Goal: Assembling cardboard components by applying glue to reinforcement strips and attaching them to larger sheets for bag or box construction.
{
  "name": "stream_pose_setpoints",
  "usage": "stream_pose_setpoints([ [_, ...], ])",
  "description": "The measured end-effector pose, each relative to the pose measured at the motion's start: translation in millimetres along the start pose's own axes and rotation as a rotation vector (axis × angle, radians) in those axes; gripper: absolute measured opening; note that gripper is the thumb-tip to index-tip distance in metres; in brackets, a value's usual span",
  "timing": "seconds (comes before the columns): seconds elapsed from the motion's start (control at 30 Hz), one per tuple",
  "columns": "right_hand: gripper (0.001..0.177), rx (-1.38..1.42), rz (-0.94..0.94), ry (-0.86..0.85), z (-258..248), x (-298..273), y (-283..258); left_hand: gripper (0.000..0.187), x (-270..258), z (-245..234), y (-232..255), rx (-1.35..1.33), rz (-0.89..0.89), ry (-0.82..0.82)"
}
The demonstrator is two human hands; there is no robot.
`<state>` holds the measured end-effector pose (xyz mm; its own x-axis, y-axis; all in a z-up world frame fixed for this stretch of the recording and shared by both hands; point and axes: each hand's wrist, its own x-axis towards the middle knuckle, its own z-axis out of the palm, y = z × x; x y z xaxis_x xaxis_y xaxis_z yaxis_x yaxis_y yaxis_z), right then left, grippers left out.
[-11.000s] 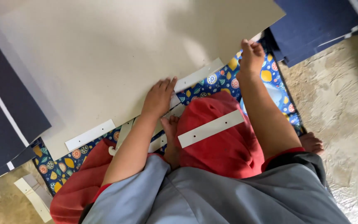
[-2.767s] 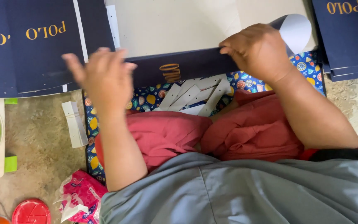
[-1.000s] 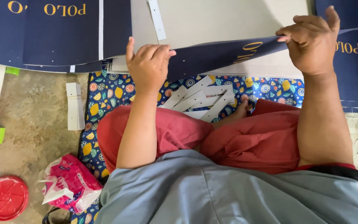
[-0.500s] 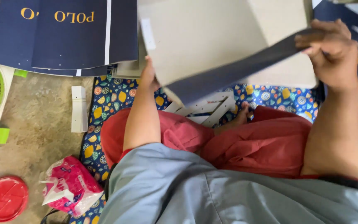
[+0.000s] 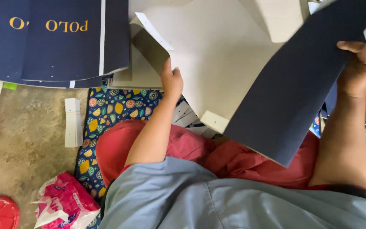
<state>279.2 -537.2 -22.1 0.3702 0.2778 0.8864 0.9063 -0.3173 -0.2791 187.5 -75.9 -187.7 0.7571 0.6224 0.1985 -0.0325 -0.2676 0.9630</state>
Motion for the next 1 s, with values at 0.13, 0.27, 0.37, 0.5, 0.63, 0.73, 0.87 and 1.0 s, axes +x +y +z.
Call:
stream_pose_setpoints([
  [0.13, 0.045, -0.59, -0.102, -0.089, 8.3, -13.7, 17.5, 0.046, -26.2, 5.6, 27.3, 0.023, 0.258, 0.176],
  [0.27, 0.052, -0.47, 0.369, -0.138, 18.0, -24.0, 18.8, 0.038, -21.9, -3.4, 28.4, 0.188, 0.42, 0.489],
  [0.37, 0.032, -0.258, 0.359, 0.025, 32.7, -11.8, -1.9, 0.043, -25.1, -13.9, 54.1, 0.102, 0.479, 0.537],
  [0.5, 0.031, 0.364, 0.508, -0.151, 102.4, 13.7, -67.1, 0.057, -47.3, 12.7, 46.6, 0.127, 0.608, 0.42],
  [0.63, 0.064, 0.357, 0.451, -0.38, 182.7, 28.6, -135.4, 0.067, -77.9, 25.9, 43.2, 0.305, 0.725, 0.276],
  [0.73, 0.068, 0.484, 0.454, -0.314, 217.5, 28.8, -144.8, 0.06, -94.0, 29.6, 33.6, 0.432, 0.796, 0.194],
  [0.87, 0.028, 0.299, 0.568, -0.109, 229.4, -5.0, -99.4, 0.053, -102.4, 43.1, 22.0, 0.359, 0.933, 0.156],
  [1.0, 0.016, 0.275, 0.562, -0.327, 187.4, 0.3, -126.4, 0.073, -83.1, 35.7, 32.8, 0.145, 0.879, 0.136],
])
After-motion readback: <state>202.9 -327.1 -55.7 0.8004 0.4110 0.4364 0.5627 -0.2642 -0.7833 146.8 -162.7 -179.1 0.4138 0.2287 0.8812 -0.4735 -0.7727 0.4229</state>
